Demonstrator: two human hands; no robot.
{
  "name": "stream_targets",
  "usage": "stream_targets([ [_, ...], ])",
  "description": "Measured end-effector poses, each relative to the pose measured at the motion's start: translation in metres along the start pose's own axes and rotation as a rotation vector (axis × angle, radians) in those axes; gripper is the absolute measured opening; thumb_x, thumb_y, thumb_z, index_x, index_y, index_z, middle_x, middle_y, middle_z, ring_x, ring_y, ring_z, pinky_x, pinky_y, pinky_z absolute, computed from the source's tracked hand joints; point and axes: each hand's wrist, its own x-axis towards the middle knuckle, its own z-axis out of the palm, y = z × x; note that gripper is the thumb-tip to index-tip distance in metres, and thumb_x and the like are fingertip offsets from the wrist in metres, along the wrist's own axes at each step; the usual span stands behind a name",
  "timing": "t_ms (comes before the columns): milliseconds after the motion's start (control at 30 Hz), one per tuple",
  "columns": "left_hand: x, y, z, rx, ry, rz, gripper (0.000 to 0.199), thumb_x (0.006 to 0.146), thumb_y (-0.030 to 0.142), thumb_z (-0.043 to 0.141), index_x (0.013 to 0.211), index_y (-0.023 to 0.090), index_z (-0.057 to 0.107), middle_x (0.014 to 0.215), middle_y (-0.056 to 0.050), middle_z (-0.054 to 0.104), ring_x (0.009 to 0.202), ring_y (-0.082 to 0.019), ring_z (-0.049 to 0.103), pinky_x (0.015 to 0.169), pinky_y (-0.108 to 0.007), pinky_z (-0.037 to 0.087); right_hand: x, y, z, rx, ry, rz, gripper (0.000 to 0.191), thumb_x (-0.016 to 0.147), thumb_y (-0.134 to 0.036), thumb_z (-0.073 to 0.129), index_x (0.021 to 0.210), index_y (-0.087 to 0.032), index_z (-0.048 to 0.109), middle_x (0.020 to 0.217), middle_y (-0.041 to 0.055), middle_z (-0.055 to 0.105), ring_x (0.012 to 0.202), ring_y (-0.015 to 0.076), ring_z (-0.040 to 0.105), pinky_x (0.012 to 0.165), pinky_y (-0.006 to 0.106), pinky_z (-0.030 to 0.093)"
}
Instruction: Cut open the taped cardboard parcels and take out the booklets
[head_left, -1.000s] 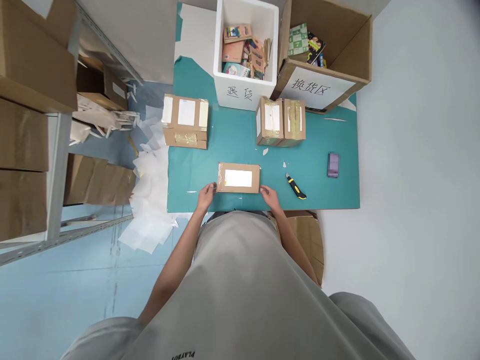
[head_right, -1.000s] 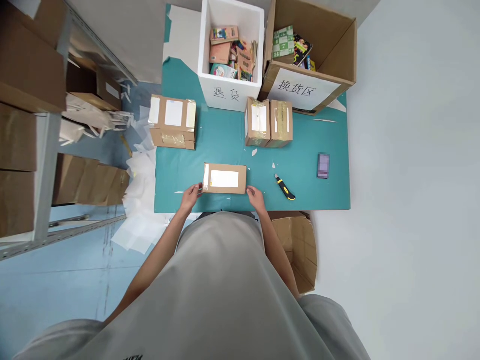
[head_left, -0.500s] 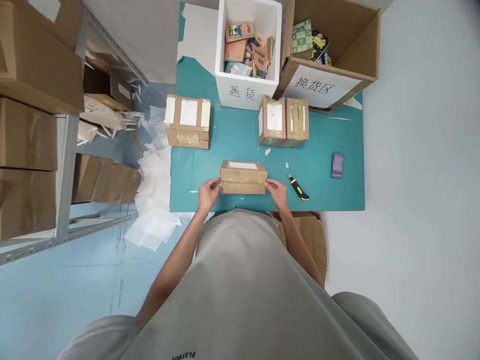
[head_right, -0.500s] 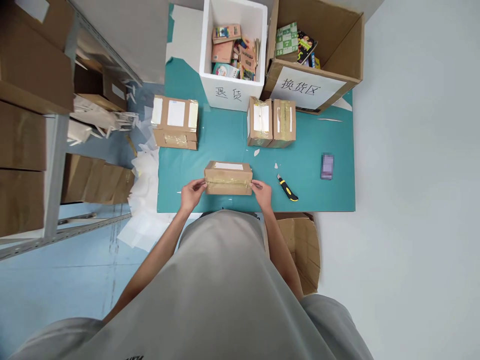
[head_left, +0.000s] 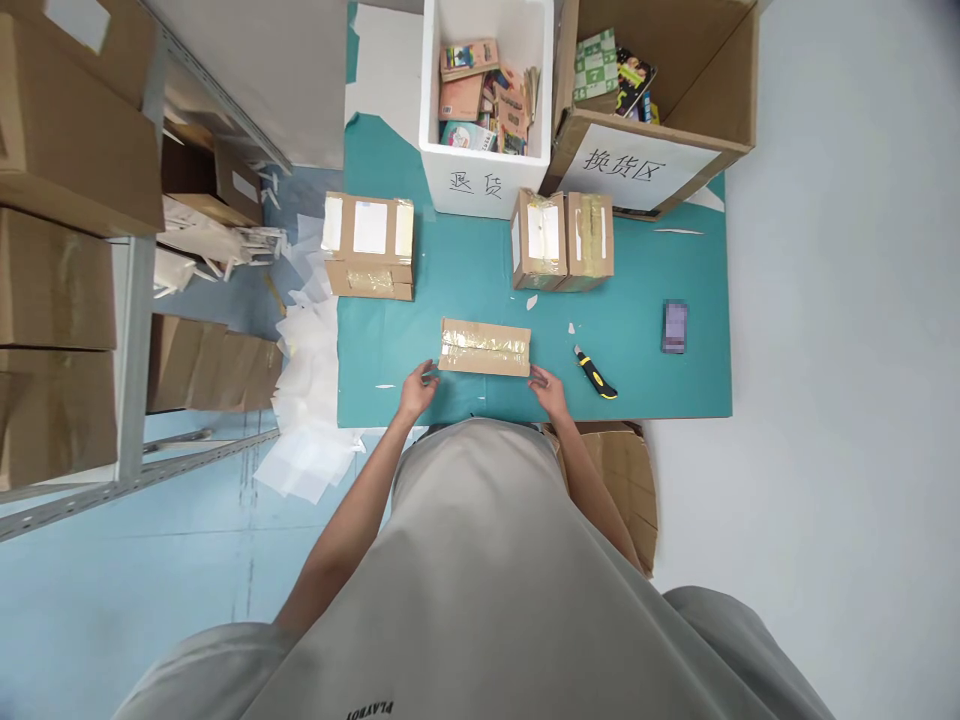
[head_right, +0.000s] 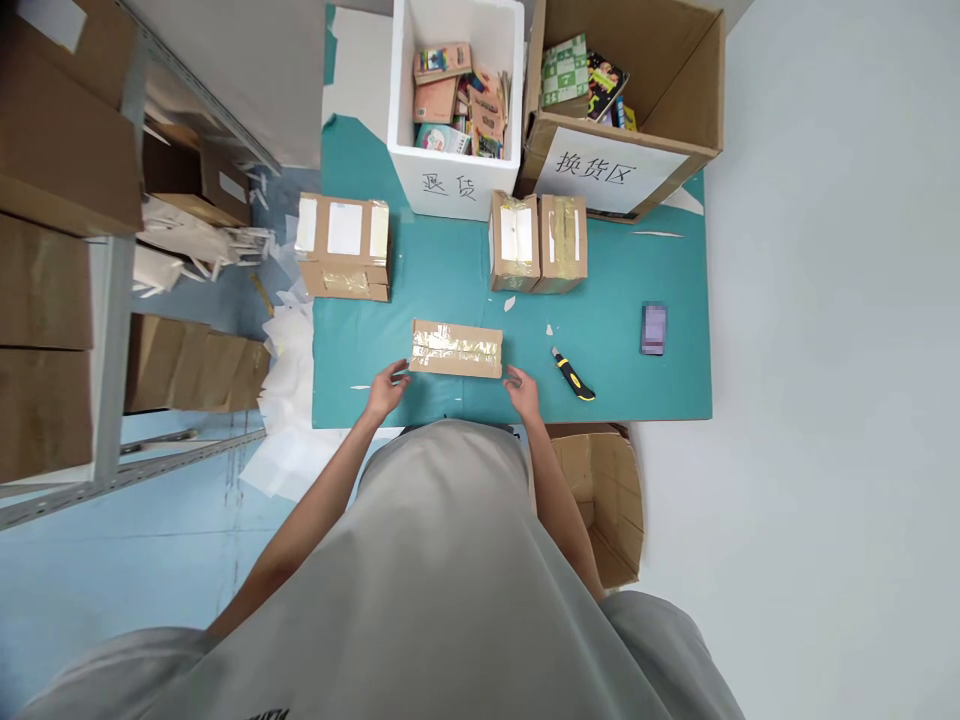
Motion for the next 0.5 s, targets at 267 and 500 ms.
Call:
stream_targets([
  [267, -0.004, 0.009, 0.014, 0.063, -0.046, 0.009, 0.053, 0.079, 0.021, 0.070, 0.131, 0.015, 0.073, 0.144, -0.018, 0.067, 0.128, -0.034, 0.068, 0.109, -0.050, 0.058, -0.003, 0.004, 0.023, 0.009, -0.069, 0.019, 0.046, 0.081, -0.036, 0.073, 0.123, -0.018, 0.079, 0.128, 0.0096, 0.080, 0.122, 0.0319, 0.074, 0.112, 0.054, 0.056],
  [500, -0.009, 0.029, -0.001, -0.042, -0.019, 0.182, 0.046, 0.093, 0.040, 0.069, 0.130, 0.015, 0.075, 0.137, -0.015, 0.072, 0.124, -0.028, 0.070, 0.109, -0.043, 0.059, 0.001, -0.009, 0.006, 0.081, -0.021, -0.146, 0.054, 0.089, -0.052, 0.070, 0.129, -0.017, 0.078, 0.138, 0.0136, 0.075, 0.129, 0.0317, 0.071, 0.114, 0.048, 0.056],
])
